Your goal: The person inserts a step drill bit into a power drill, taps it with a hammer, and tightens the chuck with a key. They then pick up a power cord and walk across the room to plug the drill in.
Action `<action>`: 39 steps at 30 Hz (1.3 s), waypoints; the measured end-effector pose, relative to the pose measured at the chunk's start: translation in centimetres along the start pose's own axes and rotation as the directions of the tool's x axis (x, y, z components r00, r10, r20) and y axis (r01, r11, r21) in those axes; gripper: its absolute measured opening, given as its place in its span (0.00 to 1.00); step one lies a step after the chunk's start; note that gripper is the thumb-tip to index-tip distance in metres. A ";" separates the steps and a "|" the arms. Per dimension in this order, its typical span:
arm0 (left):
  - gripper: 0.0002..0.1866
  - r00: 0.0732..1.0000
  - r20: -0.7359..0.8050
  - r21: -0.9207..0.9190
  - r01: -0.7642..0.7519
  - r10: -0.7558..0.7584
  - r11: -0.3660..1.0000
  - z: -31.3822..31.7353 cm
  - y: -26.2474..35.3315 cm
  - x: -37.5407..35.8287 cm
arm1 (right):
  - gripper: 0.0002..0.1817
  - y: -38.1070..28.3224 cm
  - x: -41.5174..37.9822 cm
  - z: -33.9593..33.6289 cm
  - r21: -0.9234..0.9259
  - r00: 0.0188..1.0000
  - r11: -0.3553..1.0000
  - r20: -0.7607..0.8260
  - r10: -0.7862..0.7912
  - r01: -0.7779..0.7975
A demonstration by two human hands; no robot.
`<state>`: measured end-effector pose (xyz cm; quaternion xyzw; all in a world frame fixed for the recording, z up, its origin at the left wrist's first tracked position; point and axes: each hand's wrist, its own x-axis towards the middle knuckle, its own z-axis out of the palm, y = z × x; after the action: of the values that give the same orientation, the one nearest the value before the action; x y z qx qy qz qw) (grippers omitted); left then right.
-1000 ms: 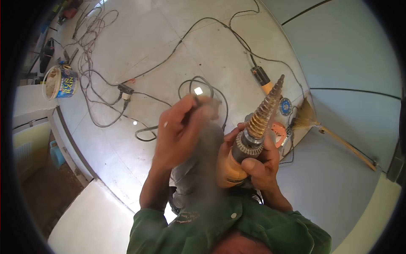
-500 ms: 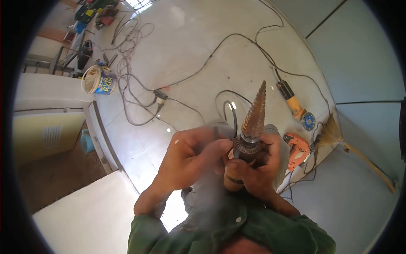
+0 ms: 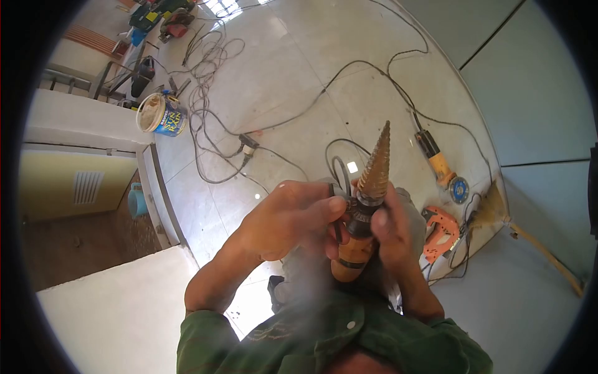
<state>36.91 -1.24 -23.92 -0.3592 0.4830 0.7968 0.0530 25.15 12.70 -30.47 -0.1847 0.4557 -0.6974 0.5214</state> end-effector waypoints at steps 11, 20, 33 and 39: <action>0.15 0.935 -0.045 0.266 -0.329 0.352 0.906 -2.9 -3.0 1.1 | 0.12 0.2 2.4 1.4 -0.028 0.998 0.998 -0.005 0.065 -0.065; 0.18 0.821 -0.041 0.200 -0.551 0.569 0.810 -2.6 -4.4 1.1 | 0.15 -0.1 2.2 0.5 -0.247 0.998 0.967 0.015 0.062 -0.056; 0.19 0.870 0.127 0.280 -0.491 0.476 0.825 -4.0 -3.6 2.7 | 0.13 1.1 1.1 1.0 -0.029 0.984 0.987 -0.082 0.156 -0.159; 0.11 0.903 0.152 -0.047 -0.400 0.403 0.915 -4.0 -3.8 5.0 | 0.14 2.7 5.1 -0.8 -0.068 0.944 0.982 0.269 0.189 -0.177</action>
<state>36.93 -3.77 -30.95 -0.1881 0.5351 0.8200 -0.0765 24.04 8.40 -34.23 -0.2475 0.4092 -0.6037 0.6379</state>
